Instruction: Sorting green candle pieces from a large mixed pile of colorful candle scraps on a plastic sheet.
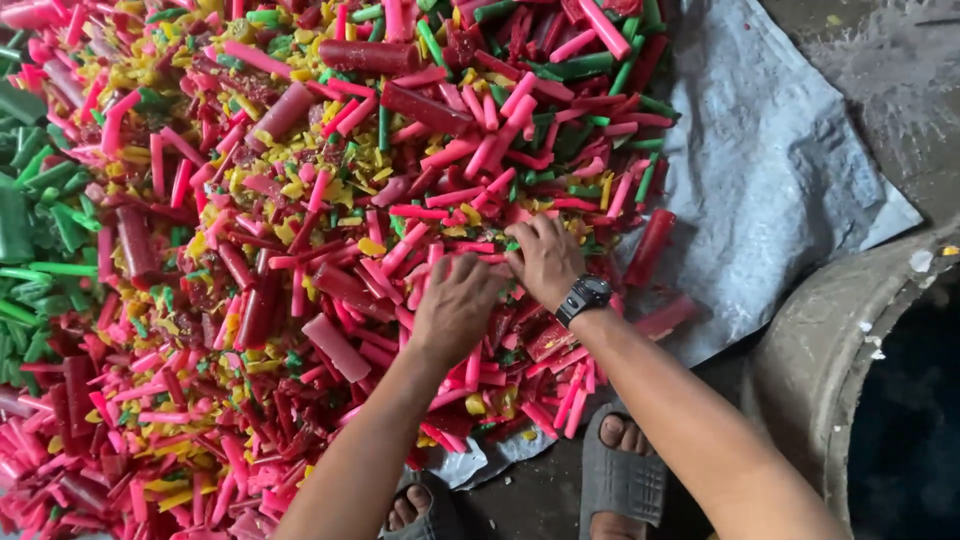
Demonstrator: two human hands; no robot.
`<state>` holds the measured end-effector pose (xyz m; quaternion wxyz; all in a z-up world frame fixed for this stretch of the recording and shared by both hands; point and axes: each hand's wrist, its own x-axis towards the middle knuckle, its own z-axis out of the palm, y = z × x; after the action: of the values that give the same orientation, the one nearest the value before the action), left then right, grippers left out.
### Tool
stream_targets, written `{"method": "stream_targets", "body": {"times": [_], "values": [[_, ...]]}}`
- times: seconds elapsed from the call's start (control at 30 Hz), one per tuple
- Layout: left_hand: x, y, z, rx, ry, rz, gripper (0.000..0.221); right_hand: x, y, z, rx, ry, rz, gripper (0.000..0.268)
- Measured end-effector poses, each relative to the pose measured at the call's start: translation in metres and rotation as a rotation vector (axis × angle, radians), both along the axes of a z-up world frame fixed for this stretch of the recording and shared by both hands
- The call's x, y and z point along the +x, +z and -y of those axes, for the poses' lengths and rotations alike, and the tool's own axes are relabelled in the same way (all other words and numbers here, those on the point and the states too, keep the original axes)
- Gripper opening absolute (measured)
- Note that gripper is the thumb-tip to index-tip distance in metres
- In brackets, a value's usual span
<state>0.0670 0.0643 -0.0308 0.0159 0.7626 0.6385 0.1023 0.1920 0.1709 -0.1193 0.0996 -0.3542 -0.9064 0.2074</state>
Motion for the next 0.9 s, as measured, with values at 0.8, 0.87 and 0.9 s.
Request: {"method": "stream_targets", "body": {"times": [0.8,0.87,0.9], "values": [[-0.068,0.041,0.042,-0.209,0.762,1.644,0.017,0.031,0.016,-0.001,-1.218,-0.224,-0.648,0.022],[-0.055,0.045,0.027,-0.252,0.753,1.469,0.020,0.029,0.038,-0.015,-1.162,-0.384,-0.691,0.020],[-0.049,0.047,0.020,-0.289,0.748,1.292,0.023,0.027,0.048,-0.021,-1.107,-0.540,-0.729,0.018]]}}
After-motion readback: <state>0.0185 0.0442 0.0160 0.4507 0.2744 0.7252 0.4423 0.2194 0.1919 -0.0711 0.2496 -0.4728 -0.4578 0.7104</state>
